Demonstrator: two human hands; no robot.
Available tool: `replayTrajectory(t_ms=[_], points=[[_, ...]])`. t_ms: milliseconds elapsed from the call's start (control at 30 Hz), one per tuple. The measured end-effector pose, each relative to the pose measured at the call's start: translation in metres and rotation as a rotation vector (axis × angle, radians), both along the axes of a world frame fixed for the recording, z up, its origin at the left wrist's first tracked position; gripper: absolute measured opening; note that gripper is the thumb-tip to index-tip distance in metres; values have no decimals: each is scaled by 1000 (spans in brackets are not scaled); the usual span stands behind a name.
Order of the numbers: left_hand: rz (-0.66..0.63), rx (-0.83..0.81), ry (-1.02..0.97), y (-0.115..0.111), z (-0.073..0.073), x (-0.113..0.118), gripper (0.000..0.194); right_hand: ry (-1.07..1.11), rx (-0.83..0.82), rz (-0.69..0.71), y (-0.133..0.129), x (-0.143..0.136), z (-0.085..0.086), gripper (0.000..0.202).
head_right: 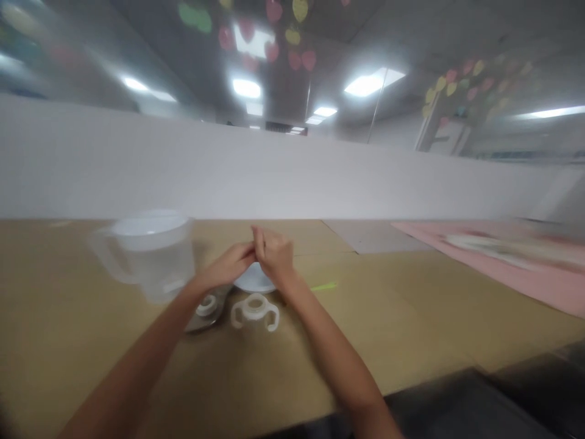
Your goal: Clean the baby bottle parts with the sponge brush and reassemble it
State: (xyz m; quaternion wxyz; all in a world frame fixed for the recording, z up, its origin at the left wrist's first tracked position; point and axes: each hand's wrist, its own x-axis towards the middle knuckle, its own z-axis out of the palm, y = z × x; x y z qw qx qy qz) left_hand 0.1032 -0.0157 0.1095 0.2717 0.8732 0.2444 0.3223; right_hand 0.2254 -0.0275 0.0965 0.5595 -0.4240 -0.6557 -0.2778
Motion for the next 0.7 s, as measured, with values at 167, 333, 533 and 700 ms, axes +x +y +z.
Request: replayTrajectory(t_ms=[167, 333, 533, 700], points=[[-24, 25, -22, 1, 4, -3, 23, -82, 35, -74, -4, 5, 4, 43], [-25, 36, -24, -3, 7, -2, 24, -180, 89, -178, 3, 15, 6, 41], [6, 74, -5, -15, 12, -2, 23, -270, 93, -91, -1, 22, 11, 37], [-38, 46, -39, -13, 9, -1, 22, -181, 228, -9, -10, 30, 17, 39]])
